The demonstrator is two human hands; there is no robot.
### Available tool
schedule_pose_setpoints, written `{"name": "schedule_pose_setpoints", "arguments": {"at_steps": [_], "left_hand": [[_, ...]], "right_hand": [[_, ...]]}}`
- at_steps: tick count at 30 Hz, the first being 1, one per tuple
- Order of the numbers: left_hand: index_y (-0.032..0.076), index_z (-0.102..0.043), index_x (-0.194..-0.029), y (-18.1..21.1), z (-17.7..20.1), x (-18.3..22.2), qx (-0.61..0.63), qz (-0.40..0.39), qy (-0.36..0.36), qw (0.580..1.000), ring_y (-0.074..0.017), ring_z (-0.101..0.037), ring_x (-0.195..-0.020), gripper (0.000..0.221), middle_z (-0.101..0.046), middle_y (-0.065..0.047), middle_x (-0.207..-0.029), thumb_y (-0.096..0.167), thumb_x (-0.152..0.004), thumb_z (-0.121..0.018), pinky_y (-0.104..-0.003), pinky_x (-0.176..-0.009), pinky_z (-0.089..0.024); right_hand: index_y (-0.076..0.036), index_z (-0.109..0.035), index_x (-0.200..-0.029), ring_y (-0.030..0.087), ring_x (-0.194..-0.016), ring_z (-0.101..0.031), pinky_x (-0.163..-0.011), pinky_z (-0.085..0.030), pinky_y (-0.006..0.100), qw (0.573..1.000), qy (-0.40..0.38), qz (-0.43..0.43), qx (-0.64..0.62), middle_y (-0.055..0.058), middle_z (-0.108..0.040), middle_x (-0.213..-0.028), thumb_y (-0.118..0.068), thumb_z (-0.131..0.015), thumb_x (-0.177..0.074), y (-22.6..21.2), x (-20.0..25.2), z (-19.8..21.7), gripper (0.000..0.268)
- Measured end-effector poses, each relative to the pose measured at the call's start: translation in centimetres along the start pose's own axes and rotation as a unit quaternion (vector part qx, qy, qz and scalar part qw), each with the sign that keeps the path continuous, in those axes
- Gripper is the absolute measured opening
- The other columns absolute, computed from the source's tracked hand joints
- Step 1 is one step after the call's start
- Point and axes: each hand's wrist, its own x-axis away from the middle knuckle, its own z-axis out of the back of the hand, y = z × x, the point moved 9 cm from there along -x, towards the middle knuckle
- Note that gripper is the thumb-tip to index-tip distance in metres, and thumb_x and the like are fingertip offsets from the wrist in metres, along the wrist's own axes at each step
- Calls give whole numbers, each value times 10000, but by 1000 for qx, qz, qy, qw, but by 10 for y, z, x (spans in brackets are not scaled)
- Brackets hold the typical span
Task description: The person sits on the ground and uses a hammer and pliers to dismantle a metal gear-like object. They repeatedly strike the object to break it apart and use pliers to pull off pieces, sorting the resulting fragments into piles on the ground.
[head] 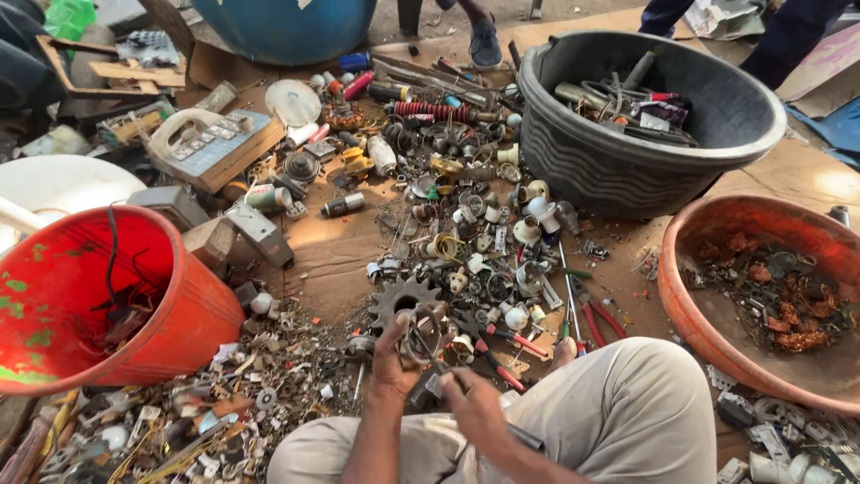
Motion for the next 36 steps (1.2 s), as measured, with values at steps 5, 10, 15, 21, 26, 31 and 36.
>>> {"name": "schedule_pose_setpoints", "arguments": {"at_steps": [5,10,15,21,26,31,36], "left_hand": [[36,-583,-1149,9,-14,4,-49,-62,-110,991,-340,-755,-949,397,-740,-219,-1060,253,-854,-737,-452,-825,-642],[79,-621,-1263,9,-23,10,-29,-76,-116,990,-241,-749,-859,553,-731,-151,-972,272,-753,-713,-417,-756,-665],[-24,-622,-1188,0,-11,2,-6,-109,-87,990,-234,-731,-844,499,-707,-140,-952,281,-809,-735,-382,-735,-650],[7,-635,-1148,-3,19,-3,-61,-158,5,986,-209,-694,-742,388,-676,-104,-878,225,-833,-695,-339,-648,-616],[38,-652,-1157,-3,48,-21,-125,-183,55,974,-180,-669,-696,329,-662,-86,-864,238,-896,-664,-315,-620,-581],[68,-638,-1147,3,38,-18,-195,-211,47,957,-156,-679,-795,321,-689,-57,-958,251,-897,-723,-317,-681,-577],[58,-625,-1127,5,12,-7,-97,-172,-11,980,-256,-687,-824,314,-691,-154,-925,288,-926,-695,-383,-716,-602]], "right_hand": [[-38,-614,-1066,304,-719,-642,-668,-492,432,984,-100,-102,106,188,-675,-777,-328,-614,-995,-8,12,4,298],[-68,-617,-1092,362,-785,-699,-723,-517,469,976,-103,-51,187,177,-718,-841,-376,-622,-970,-25,9,10,332],[-116,-583,-1166,401,-900,-679,-770,-497,527,944,-71,-11,323,150,-733,-940,-417,-575,-973,-36,13,15,358],[-139,-575,-1238,382,-883,-686,-757,-511,525,928,-63,26,367,129,-722,-1016,-396,-563,-983,-36,13,12,362],[-129,-561,-1236,389,-862,-687,-725,-526,534,909,-73,46,407,141,-698,-1040,-310,-549,-954,-41,7,7,335],[-128,-593,-1052,386,-898,-688,-782,-515,528,907,-100,-9,409,125,-725,-988,-390,-586,-976,-42,-3,20,273],[-102,-622,-951,354,-835,-699,-718,-509,508,941,-96,42,321,105,-730,-857,-336,-609,-973,-58,7,16,235]]}}
